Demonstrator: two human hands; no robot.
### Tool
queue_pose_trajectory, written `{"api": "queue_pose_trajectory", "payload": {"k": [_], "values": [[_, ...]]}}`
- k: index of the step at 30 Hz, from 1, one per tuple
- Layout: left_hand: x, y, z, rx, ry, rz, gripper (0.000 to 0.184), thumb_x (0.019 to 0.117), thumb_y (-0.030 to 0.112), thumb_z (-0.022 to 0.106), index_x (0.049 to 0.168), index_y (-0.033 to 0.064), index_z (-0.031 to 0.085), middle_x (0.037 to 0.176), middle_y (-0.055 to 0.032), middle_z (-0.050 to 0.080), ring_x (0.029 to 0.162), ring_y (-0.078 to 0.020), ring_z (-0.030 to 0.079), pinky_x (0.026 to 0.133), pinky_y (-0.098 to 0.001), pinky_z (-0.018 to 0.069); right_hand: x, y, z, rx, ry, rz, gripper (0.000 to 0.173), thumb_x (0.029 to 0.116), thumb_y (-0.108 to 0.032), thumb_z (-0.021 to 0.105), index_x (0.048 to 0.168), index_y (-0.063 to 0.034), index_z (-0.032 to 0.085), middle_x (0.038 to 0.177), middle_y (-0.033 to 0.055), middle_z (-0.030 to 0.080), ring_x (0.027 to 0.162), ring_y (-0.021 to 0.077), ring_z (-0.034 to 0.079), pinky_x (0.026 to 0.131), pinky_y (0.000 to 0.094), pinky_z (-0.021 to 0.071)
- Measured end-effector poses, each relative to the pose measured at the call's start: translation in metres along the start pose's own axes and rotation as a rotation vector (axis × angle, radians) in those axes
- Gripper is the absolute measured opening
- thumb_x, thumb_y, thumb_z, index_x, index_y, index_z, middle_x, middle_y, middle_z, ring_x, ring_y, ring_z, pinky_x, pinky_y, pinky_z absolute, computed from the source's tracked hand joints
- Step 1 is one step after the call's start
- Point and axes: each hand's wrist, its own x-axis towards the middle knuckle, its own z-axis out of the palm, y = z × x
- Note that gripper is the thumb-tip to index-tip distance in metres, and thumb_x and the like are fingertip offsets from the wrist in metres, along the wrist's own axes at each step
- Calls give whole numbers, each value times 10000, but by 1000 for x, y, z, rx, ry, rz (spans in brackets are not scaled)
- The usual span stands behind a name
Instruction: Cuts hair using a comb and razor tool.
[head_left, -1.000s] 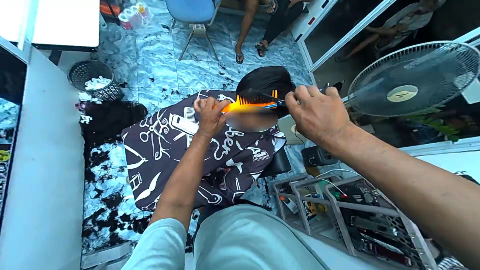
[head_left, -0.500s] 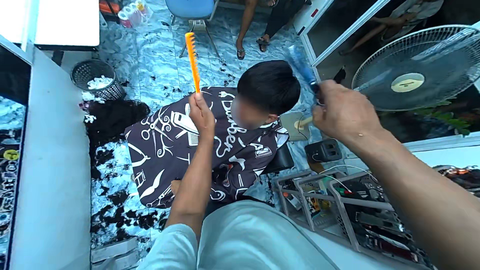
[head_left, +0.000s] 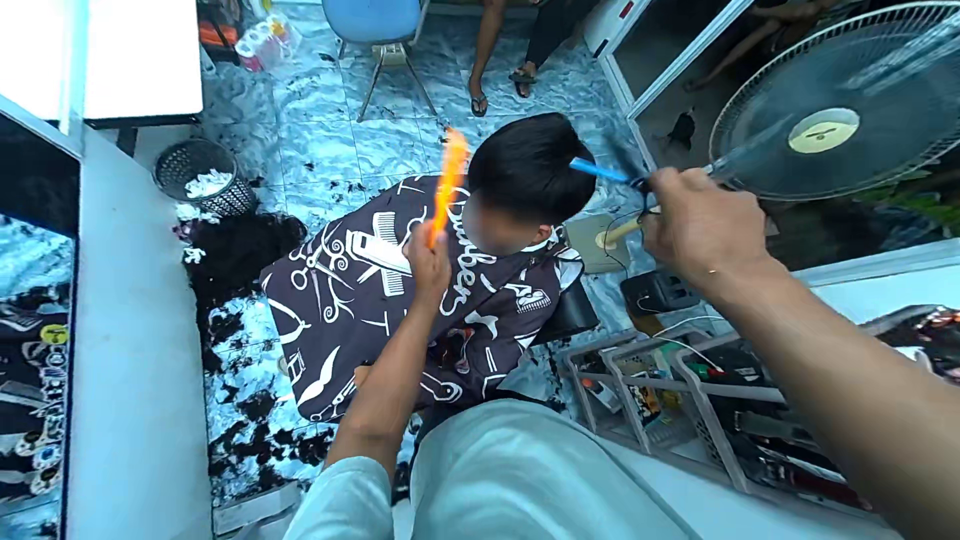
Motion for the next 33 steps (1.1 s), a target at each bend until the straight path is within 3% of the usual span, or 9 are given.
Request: {"api": "queue_pose_trajectory", "payload": {"k": [4, 7, 11, 14, 18, 24, 30, 32, 33], "values": [[0, -39, -19, 262, -336, 528, 460, 989, 565, 585, 1170, 169, 734, 885, -124, 645, 903, -323, 611, 963, -584, 396, -5, -15, 35, -160, -14, -239, 250, 985, 34, 558, 1229, -6, 594, 1059, 313, 637, 867, 542, 659, 721, 716, 487], [31, -40, -27, 395, -351, 616, 430, 983, 557, 603, 1162, 194, 749, 862, -136, 655, 892, -346, 633, 986, -628, 395, -2, -33, 49, -193, -31, -278, 292, 974, 50, 567, 1261, -1, 584, 1114, 308, 627, 972, 539, 650, 741, 714, 486], [61, -32, -30, 475, -261, 714, 423, 986, 595, 570, 1139, 241, 746, 842, -116, 616, 898, -335, 610, 1019, -607, 354, 4, -49, 53, -267, -63, -209, 290, 973, 80, 533, 1259, 31, 549, 1096, 310, 607, 944, 527, 649, 729, 670, 490], [70, -28, -32, 486, -251, 759, 408, 982, 582, 590, 1147, 246, 751, 831, -116, 598, 881, -334, 598, 1009, -597, 353, 4, -45, 62, -243, -2, -203, 253, 987, 63, 517, 1235, 47, 565, 1057, 305, 631, 880, 503, 676, 688, 636, 511], [73, -25, -38, 484, -288, 780, 401, 994, 567, 584, 1175, 242, 732, 871, -132, 616, 915, -339, 610, 1032, -602, 356, 4, -40, 70, -148, 1, -165, 288, 992, 61, 519, 1276, 36, 552, 1152, 315, 597, 1021, 537, 629, 746, 700, 483], [98, -11, -53, 515, -307, 851, 381, 995, 534, 607, 1175, 221, 728, 858, -134, 609, 892, -342, 599, 1027, -598, 346, 2, -34, 77, -23, 47, -123, 282, 985, 7, 549, 1261, -32, 587, 1148, 261, 630, 1028, 496, 652, 727, 681, 499], [119, 16, -65, 389, -92, 493, 407, 1019, 413, 618, 1237, 73, 669, 1029, -187, 682, 1020, -348, 613, 990, -594, 378, -5, -1, 67, 306, 72, 203, 377, 969, -138, 574, 1328, -22, 563, 1215, 287, 628, 883, 514, 680, 674, 695, 528], [108, 15, -78, 446, -336, 610, 419, 1003, 369, 639, 1211, 8, 685, 982, -268, 668, 988, -450, 619, 992, -662, 376, -6, 16, 77, 334, 67, 256, 383, 984, -136, 567, 1346, -12, 544, 1243, 294, 612, 899, 531, 674, 694, 703, 527], [104, 10, -81, 493, -475, 710, 427, 1000, 427, 634, 1189, 52, 714, 928, -234, 667, 949, -432, 627, 999, -661, 378, -6, 21, 84, 304, 72, 232, 348, 971, -69, 555, 1314, -15, 568, 1220, 296, 620, 889, 538, 670, 682, 707, 519]]}}
